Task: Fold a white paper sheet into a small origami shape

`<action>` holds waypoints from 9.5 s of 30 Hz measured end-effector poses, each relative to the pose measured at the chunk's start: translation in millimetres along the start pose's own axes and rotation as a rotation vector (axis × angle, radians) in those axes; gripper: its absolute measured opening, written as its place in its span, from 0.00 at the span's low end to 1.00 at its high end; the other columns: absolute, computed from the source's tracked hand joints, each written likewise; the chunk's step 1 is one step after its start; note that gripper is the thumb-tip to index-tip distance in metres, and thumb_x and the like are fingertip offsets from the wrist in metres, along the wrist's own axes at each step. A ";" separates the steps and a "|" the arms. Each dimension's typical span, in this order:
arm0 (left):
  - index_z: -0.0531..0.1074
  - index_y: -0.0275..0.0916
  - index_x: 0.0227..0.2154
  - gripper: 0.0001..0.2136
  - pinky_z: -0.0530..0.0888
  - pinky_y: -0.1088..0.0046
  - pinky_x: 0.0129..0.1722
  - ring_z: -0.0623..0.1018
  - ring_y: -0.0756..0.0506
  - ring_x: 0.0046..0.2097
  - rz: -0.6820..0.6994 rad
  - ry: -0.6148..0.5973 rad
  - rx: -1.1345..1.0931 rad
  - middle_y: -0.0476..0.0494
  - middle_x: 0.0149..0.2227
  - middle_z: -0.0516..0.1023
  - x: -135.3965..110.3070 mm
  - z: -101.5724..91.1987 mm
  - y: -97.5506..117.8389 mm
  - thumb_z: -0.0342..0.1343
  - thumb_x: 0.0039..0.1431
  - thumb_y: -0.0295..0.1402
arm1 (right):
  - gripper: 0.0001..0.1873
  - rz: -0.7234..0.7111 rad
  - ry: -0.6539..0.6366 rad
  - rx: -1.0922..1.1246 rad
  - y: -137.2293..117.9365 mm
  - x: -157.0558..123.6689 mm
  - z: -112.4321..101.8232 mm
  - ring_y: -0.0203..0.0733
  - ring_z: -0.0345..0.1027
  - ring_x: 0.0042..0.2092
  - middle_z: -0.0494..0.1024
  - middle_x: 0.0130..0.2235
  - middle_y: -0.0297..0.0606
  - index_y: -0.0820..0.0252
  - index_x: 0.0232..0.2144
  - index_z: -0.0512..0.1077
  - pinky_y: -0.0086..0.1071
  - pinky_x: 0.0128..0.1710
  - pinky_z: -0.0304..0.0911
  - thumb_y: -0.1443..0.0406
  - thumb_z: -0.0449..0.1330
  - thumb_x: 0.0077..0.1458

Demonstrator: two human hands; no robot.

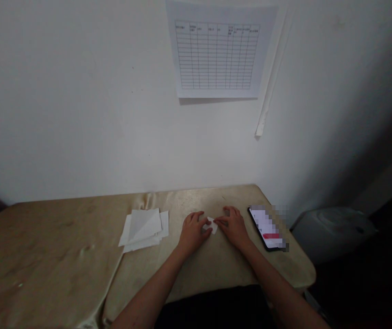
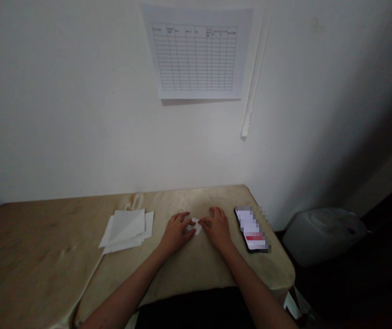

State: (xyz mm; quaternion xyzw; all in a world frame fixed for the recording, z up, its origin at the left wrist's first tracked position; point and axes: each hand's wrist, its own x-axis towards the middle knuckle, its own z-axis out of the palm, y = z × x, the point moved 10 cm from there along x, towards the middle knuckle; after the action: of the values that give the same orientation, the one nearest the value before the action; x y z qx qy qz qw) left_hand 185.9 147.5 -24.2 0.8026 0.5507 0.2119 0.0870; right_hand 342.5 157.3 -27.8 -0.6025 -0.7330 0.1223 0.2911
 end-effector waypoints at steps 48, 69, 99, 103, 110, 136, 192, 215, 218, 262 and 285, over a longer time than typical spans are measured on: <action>0.78 0.49 0.47 0.12 0.60 0.50 0.64 0.64 0.36 0.63 0.018 -0.030 -0.008 0.46 0.63 0.69 -1.8 3.7 1.1 0.60 0.61 0.37 | 0.03 -0.083 -0.255 0.111 -6.2 -8.2 8.6 0.52 0.53 0.65 0.70 0.60 0.32 0.45 0.30 0.82 0.49 0.65 0.43 0.60 0.70 0.49; 0.78 0.50 0.48 0.13 0.60 0.50 0.64 0.63 0.35 0.63 0.012 -0.039 0.002 0.46 0.63 0.68 -1.1 5.2 -1.2 0.60 0.61 0.38 | 0.02 -0.057 -0.168 0.181 -2.2 -6.7 2.5 0.50 0.55 0.63 0.73 0.57 0.31 0.43 0.28 0.82 0.48 0.66 0.43 0.61 0.70 0.50; 0.74 0.49 0.52 0.15 0.55 0.44 0.66 0.60 0.33 0.68 0.058 -0.112 -0.014 0.49 0.67 0.66 -2.2 9.4 3.6 0.58 0.62 0.39 | 0.11 -0.001 0.028 0.044 6.0 -0.2 0.0 0.53 0.61 0.59 0.72 0.54 0.42 0.45 0.41 0.82 0.46 0.60 0.57 0.60 0.67 0.53; 0.70 0.50 0.56 0.18 0.49 0.40 0.68 0.57 0.36 0.70 0.101 -0.196 -0.056 0.48 0.66 0.67 -2.2 13.6 6.7 0.56 0.63 0.38 | 0.18 -0.012 -0.019 0.023 3.1 -3.0 1.9 0.53 0.60 0.60 0.70 0.55 0.42 0.45 0.45 0.80 0.45 0.61 0.55 0.58 0.70 0.49; 0.73 0.48 0.53 0.19 0.51 0.45 0.68 0.63 0.37 0.67 0.134 -0.183 -0.080 0.48 0.63 0.71 -0.4 6.8 5.9 0.58 0.59 0.34 | 0.20 -0.009 -0.038 0.005 1.8 -4.7 2.1 0.51 0.60 0.61 0.70 0.56 0.42 0.46 0.47 0.78 0.44 0.61 0.54 0.59 0.69 0.50; 0.80 0.49 0.45 0.15 0.62 0.57 0.60 0.71 0.39 0.56 0.204 -0.107 -0.079 0.47 0.53 0.79 8.0 0.8 -11.0 0.66 0.55 0.44 | 0.15 -0.239 -0.128 0.026 -25.8 -14.7 4.4 0.54 0.53 0.67 0.80 0.53 0.33 0.43 0.45 0.79 0.62 0.66 0.29 0.64 0.61 0.57; 0.80 0.44 0.36 0.05 0.68 0.64 0.52 0.76 0.42 0.49 0.121 -0.039 -0.117 0.46 0.43 0.82 14.9 -4.7 -6.7 0.59 0.61 0.34 | 0.09 -0.104 -0.161 0.131 -15.5 -5.3 15.8 0.50 0.61 0.60 0.80 0.51 0.31 0.47 0.40 0.79 0.51 0.66 0.38 0.63 0.62 0.57; 0.80 0.43 0.33 0.03 0.68 0.62 0.52 0.75 0.41 0.49 0.012 0.007 -0.107 0.46 0.43 0.81 14.9 -4.6 -7.0 0.62 0.58 0.32 | 0.14 -0.109 -0.181 0.073 -14.6 -6.8 21.7 0.49 0.59 0.62 0.77 0.54 0.31 0.44 0.47 0.76 0.55 0.66 0.32 0.63 0.59 0.60; 0.80 0.43 0.33 0.03 0.68 0.62 0.51 0.75 0.41 0.48 -0.003 0.014 -0.113 0.46 0.42 0.81 15.3 -5.0 -8.9 0.63 0.57 0.32 | 0.13 -0.111 -0.173 0.079 -15.7 -6.7 20.3 0.49 0.59 0.62 0.78 0.54 0.31 0.45 0.46 0.76 0.54 0.66 0.33 0.62 0.60 0.59; 0.77 0.41 0.35 0.04 0.66 0.62 0.52 0.73 0.41 0.49 -0.018 0.001 0.001 0.43 0.44 0.77 12.8 -1.8 -3.0 0.57 0.61 0.32 | 0.12 -0.112 -0.161 0.042 -22.8 -8.5 16.7 0.48 0.59 0.61 0.77 0.53 0.32 0.46 0.45 0.75 0.56 0.67 0.31 0.63 0.59 0.59; 0.80 0.42 0.32 0.03 0.68 0.61 0.54 0.75 0.41 0.50 0.018 0.038 -0.130 0.46 0.46 0.80 8.5 -5.1 -4.9 0.65 0.55 0.34 | 0.06 -0.102 -0.142 0.089 -20.7 -7.1 15.1 0.49 0.63 0.60 0.79 0.51 0.34 0.50 0.33 0.78 0.57 0.66 0.32 0.60 0.61 0.59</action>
State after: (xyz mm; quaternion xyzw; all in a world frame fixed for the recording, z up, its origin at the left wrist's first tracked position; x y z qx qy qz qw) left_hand 182.1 156.7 -19.4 0.7961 0.5300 0.2634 0.1267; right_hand 317.8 148.0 -30.9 -0.5407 -0.7754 0.1822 0.2706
